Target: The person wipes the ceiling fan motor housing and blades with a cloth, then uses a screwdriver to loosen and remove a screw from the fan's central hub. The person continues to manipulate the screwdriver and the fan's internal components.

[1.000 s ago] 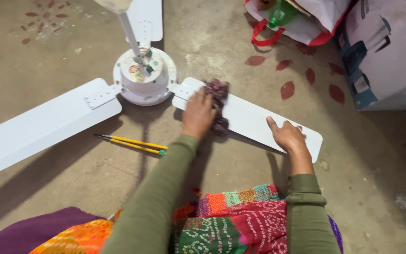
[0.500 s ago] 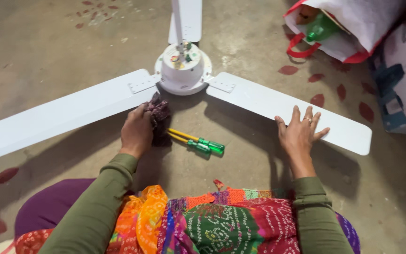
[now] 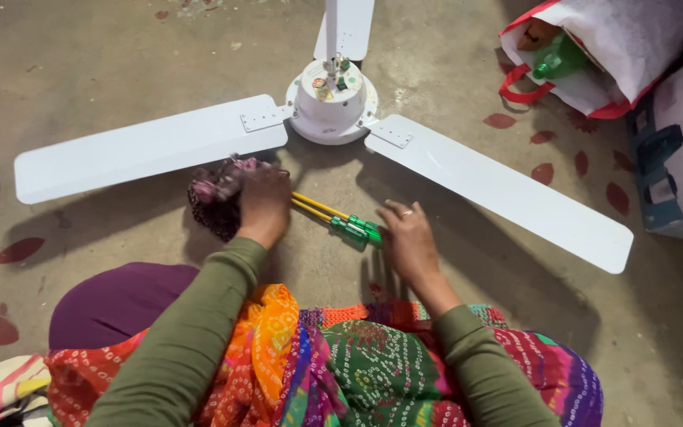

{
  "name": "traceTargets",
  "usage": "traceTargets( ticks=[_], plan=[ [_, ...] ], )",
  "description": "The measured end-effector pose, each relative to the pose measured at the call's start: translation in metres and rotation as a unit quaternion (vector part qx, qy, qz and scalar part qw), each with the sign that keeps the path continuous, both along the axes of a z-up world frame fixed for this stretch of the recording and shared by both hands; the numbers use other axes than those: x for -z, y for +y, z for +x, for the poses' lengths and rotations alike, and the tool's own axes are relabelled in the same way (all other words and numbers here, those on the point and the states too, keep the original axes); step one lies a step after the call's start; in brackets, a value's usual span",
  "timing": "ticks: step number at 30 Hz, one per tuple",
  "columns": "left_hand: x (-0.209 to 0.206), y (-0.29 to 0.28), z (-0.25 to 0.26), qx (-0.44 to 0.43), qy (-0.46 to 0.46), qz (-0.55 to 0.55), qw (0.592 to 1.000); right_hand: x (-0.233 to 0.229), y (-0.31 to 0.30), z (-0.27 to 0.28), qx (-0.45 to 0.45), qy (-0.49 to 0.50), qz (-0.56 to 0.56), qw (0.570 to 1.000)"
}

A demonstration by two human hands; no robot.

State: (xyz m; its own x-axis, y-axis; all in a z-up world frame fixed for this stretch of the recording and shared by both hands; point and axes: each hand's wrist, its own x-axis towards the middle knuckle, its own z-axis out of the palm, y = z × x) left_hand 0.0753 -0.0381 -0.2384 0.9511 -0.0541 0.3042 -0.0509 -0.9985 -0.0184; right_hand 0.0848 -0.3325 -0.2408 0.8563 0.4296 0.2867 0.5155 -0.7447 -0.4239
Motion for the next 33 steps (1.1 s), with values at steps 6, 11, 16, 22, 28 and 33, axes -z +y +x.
traceTargets(
  ticks=[6, 11, 16, 22, 28, 33],
  plan=[
    [0.016, 0.007, 0.0, -0.029, 0.146, 0.012, 0.989, 0.007, 0.019, -0.017, -0.032, 0.019, -0.026, 0.999],
    [0.008, 0.038, 0.002, -0.256, 0.334, -0.002, 0.907, 0.009, 0.02, -0.015, -0.027, 0.048, -0.066, 0.996],
    [0.002, 0.035, 0.011, -0.254, 0.266, 0.006, 0.93, -0.009, 0.018, -0.004, 0.019, 0.1, 0.012, 0.995],
    [0.007, 0.0, 0.014, -0.131, 0.107, -0.023, 0.985, -0.044, 0.004, 0.004, 0.034, 0.069, 0.211, 0.975],
    [0.0, -0.015, 0.01, -0.066, 0.085, -0.077, 0.991, -0.063, -0.029, 0.022, 0.048, 0.013, 0.343, 0.938],
    [0.001, -0.02, 0.011, -0.01, 0.073, -0.113, 0.991, -0.052, -0.059, 0.044, 0.07, 0.079, 0.501, 0.859]
  ],
)
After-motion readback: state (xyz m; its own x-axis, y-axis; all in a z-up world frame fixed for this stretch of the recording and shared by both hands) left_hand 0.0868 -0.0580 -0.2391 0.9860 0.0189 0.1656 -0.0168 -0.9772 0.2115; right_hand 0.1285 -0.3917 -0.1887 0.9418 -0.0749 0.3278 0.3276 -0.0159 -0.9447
